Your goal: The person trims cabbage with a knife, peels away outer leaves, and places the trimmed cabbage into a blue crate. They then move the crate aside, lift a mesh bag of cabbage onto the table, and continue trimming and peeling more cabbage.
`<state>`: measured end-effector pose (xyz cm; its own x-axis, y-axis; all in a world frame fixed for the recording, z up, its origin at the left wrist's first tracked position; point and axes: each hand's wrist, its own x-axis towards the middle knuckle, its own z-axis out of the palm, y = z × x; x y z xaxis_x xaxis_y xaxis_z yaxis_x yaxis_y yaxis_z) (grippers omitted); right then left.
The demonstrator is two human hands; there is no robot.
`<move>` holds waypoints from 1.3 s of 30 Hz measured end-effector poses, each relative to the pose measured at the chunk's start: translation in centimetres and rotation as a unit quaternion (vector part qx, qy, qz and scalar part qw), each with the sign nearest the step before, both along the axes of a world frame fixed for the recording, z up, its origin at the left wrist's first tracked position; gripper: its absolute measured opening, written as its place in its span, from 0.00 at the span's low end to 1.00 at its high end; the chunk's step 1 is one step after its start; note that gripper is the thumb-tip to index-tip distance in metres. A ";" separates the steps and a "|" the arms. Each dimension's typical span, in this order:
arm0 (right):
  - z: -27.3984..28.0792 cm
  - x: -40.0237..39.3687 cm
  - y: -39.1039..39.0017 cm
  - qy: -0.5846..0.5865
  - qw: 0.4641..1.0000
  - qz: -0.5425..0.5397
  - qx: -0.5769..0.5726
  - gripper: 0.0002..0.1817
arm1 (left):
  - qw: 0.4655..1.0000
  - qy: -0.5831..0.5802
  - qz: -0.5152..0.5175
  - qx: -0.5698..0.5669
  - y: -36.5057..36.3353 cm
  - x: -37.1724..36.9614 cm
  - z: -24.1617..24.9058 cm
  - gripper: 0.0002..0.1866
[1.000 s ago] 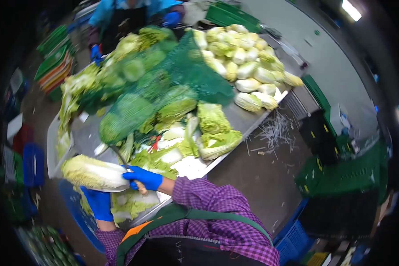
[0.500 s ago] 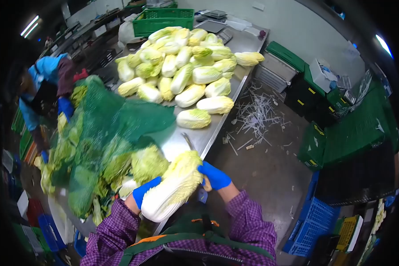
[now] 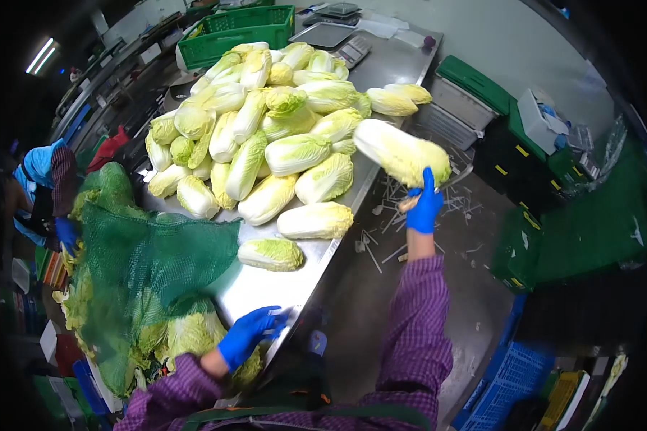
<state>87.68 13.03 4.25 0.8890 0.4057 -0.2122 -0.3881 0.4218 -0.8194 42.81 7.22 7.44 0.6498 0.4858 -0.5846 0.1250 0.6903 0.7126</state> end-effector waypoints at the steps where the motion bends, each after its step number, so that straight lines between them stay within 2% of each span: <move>1: 1.0 0.9 1.4 0.007 1.000 0.020 0.001 0.12 | 0.999 0.018 0.006 0.029 -0.9 -2.1 -0.6 0.22; 2: -0.2 3.2 4.1 -0.015 0.999 -0.009 -0.036 0.12 | 0.997 0.059 0.017 0.046 -1.7 -3.7 0.1 0.21; 4: -3.5 7.1 8.9 -0.146 0.987 -0.053 -0.037 0.13 | 0.992 0.090 0.056 0.072 -3.2 -7.1 1.2 0.21; 6: -5.3 10.0 11.9 -0.166 0.980 -0.008 -0.111 0.18 | 0.982 0.131 0.106 0.088 -5.3 -11.2 0.9 0.17; 7: -6.0 11.8 12.9 -0.111 0.975 0.112 -0.155 0.25 | 0.972 0.168 0.152 0.059 -6.5 -12.6 1.1 0.16; 8: -7.3 13.7 13.6 -0.056 0.946 0.245 -0.203 0.32 | 0.965 0.168 0.194 0.050 -8.0 -13.9 0.9 0.16; 9: -9.9 15.7 14.8 0.021 0.935 0.308 -0.172 0.30 | 0.959 0.190 0.208 0.038 -9.3 -15.3 0.7 0.16; 10: -10.6 17.2 15.8 0.015 0.918 0.341 -0.203 0.30 | 0.948 0.223 0.214 0.082 -11.2 -16.9 -0.1 0.15; 11: -11.0 17.8 15.9 -0.020 0.907 0.330 -0.262 0.30 | 0.939 0.220 0.249 0.092 -13.0 -18.0 -0.4 0.15; 12: -11.3 18.2 15.7 -0.067 0.894 0.286 -0.337 0.30 | 0.931 0.253 0.262 0.035 -14.1 -19.2 0.0 0.14; 13: -10.8 17.5 15.0 -0.117 0.869 0.217 -0.429 0.30 | 0.907 0.291 0.298 0.055 -15.3 -19.9 -0.3 0.14; 14: -10.1 15.8 13.9 -0.155 0.848 0.144 -0.486 0.31 | 0.877 0.323 0.348 0.072 -16.5 -20.9 -1.0 0.14; 15: -11.0 13.7 12.4 -0.247 0.912 0.071 -0.320 0.25 | 0.851 0.317 0.415 0.060 -17.4 -21.9 -2.0 0.14; 16: -11.6 11.0 10.8 -0.324 0.936 -0.006 -0.138 0.19 | 0.830 0.288 0.478 0.023 -17.5 -22.5 -1.3 0.15; 18: -2.3 -6.9 6.0 -0.363 0.917 0.079 -0.145 0.13 | 0.792 0.341 0.503 0.062 -17.1 -23.4 -2.1 0.18; 19: -3.9 -9.7 4.1 -0.414 0.886 0.158 -0.137 0.12 | 0.787 0.364 0.477 0.146 -16.3 -24.0 -2.9 0.18; 20: -3.4 -15.5 2.1 -0.389 0.879 0.266 -0.070 0.13 | 0.776 0.384 0.444 0.232 -15.0 -24.7 -3.4 0.19; 21: -2.3 -21.0 0.0 -0.339 0.858 0.368 -0.119 0.14 | 0.812 0.317 0.466 0.153 -12.7 -25.3 -2.9 0.22; 22: -1.7 -26.0 -2.1 -0.191 0.845 0.490 -0.093 0.15 | 0.840 0.247 0.479 0.072 -9.9 -25.4 -2.0 0.24; 23: -1.6 -30.3 -3.3 -0.212 0.778 0.579 -0.121 0.17 | 0.864 0.240 0.442 -0.003 -6.8 -24.7 -0.7 0.26; 24: 0.7 -35.0 -4.0 -0.204 0.719 0.648 -0.146 0.18 | 0.883 0.232 0.401 -0.076 -4.0 -23.7 0.2 0.28; 26: -0.1 -41.5 -5.2 -0.207 0.694 0.660 -0.201 0.20 | 0.944 0.026 0.310 -0.114 -1.4 -22.1 -1.7 0.29; 27: -1.7 -43.8 -6.1 -0.189 0.708 0.652 -0.196 0.21 | 0.948 0.027 0.295 -0.113 -0.5 -20.7 -2.2 0.29; 29: -1.2 -46.5 -7.7 -0.166 0.736 0.625 -0.202 0.24 | 0.954 0.022 0.279 -0.110 -0.8 -20.4 -2.2 0.29; 31: 0.8 -47.3 -10.1 -0.184 0.737 0.617 -0.206 0.23 | 0.944 -0.111 0.257 -0.175 -2.2 -21.9 -1.7 0.28; 32: 2.2 -48.0 -11.5 -0.197 0.736 0.613 -0.210 0.22 | 0.939 -0.100 0.272 -0.184 -3.7 -22.7 -0.2 0.27; 34: 5.3 -49.3 -14.0 -0.177 0.735 0.622 -0.204 0.25 | 0.907 -0.210 0.302 -0.207 -7.4 -25.7 -0.8 0.27; 36: 7.2 -50.8 -16.1 -0.279 0.759 0.560 -0.182 0.29 | 0.910 -0.183 0.298 -0.224 -11.4 -30.3 1.1 0.27; 37: 7.1 -51.6 -17.0 -0.282 0.758 0.560 -0.179 0.29 | 0.905 -0.159 0.292 -0.267 -13.5 -33.2 1.9 0.28; 38: 7.0 -52.5 -17.8 -0.374 0.720 0.555 -0.185 0.30 | 0.921 -0.131 0.303 -0.207 -16.2 -36.2 2.0 0.29; 39: 6.8 -53.9 -18.8 -0.460 0.675 0.546 -0.189 0.32 | 0.946 -0.083 0.289 -0.123 -18.4 -39.1 2.3 0.34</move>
